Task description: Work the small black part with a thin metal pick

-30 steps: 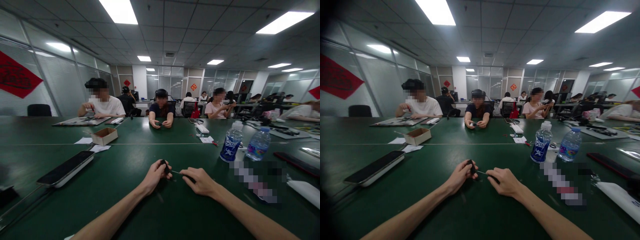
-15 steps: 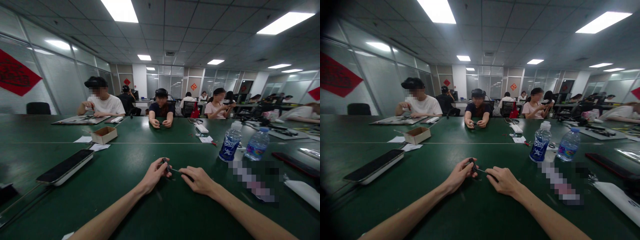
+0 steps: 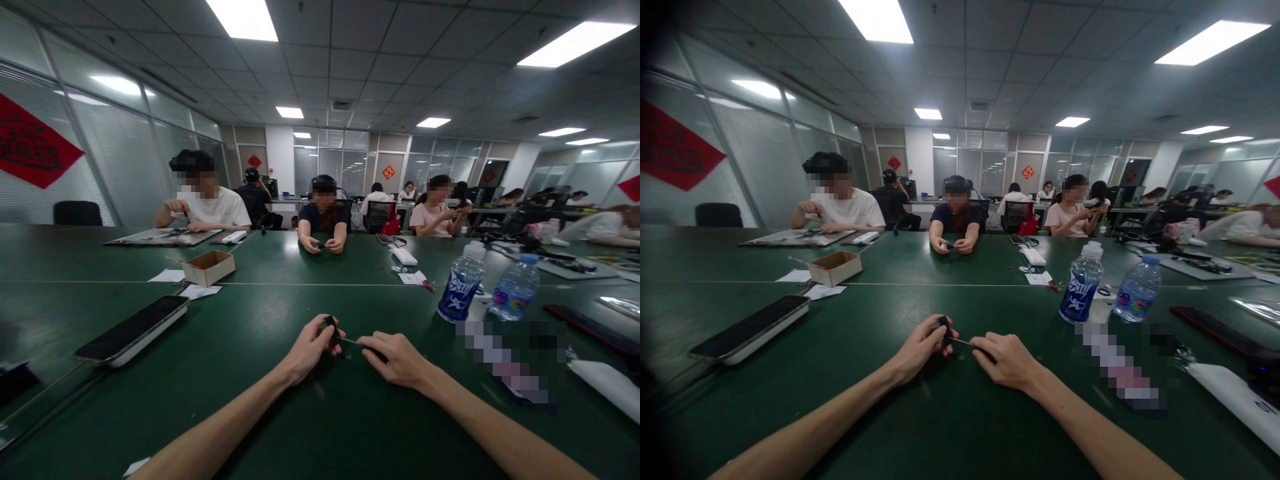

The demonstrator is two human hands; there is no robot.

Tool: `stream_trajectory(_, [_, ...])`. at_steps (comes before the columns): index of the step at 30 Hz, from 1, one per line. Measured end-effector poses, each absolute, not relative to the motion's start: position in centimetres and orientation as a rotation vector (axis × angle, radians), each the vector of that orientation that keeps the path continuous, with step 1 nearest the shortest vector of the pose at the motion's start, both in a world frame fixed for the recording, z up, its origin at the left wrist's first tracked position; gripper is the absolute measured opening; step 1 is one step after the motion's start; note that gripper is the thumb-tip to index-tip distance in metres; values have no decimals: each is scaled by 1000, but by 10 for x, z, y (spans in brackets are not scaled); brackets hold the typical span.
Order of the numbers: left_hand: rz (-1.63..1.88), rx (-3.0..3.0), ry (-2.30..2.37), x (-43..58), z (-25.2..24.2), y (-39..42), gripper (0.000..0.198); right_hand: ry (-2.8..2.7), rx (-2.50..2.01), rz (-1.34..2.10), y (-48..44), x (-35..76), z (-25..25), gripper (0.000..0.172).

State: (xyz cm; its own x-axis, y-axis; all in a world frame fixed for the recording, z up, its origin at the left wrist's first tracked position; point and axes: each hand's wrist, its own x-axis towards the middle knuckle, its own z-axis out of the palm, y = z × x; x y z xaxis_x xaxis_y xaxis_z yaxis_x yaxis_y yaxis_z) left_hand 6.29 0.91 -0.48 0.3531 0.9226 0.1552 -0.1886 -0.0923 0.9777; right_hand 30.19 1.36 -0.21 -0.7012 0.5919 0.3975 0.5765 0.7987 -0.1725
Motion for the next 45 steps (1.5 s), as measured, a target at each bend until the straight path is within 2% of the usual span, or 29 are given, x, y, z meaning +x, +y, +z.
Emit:
stream_trajectory(15, [1141,1223,684,65,-8,13,42,-2516,-931,26,15,303,-5,24])
stream_trajectory(38, [1073,1437,815,64,-8,12,34,-2573,-913,-49,10,304,-3,26])
stream_trajectory(45, [899,1503,763,74,-8,6,35,-2158,-1121,52,27,304,-13,27])
